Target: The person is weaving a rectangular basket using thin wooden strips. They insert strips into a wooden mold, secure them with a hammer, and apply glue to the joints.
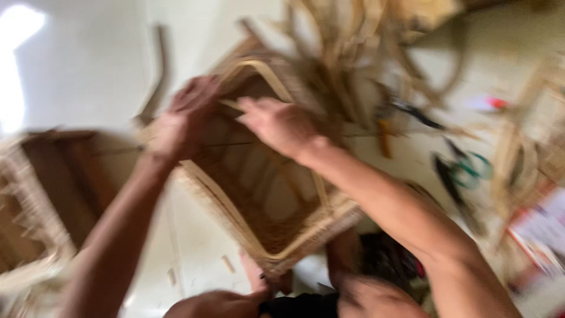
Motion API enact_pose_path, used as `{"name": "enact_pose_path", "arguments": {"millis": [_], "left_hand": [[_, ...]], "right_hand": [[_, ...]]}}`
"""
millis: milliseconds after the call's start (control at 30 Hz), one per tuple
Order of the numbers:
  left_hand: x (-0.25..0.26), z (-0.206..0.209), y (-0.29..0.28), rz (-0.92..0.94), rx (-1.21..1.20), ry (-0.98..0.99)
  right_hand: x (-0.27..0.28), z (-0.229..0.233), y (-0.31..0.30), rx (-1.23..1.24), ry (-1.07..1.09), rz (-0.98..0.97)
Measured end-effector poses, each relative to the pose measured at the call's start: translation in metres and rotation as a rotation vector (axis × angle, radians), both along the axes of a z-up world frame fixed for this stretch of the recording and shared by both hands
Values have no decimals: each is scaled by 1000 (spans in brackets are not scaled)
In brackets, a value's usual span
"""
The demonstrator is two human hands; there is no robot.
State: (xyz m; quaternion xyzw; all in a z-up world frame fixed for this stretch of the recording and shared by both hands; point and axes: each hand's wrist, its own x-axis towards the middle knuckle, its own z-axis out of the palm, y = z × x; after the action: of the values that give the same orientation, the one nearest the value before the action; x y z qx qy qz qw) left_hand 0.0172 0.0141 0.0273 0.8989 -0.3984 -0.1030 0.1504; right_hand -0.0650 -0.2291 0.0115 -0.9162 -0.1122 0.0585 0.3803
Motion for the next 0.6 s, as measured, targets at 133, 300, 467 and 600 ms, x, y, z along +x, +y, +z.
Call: {"name": "enact_pose_path", "arguments": {"millis": [133,300,467,600], "left_hand": [[1,4,7,-3,189,103],[6,-45,54,431,261,155],[7,-107,123,642,191,248],[-45,-111,184,604,346,-30]], "right_hand": [[-73,15,-57,-10,-507,-99],[-255,37,-194,9,-96,-815],[-396,-8,-185,-276,270,-926],[-448,-66,-145,-213,418,-871]]}}
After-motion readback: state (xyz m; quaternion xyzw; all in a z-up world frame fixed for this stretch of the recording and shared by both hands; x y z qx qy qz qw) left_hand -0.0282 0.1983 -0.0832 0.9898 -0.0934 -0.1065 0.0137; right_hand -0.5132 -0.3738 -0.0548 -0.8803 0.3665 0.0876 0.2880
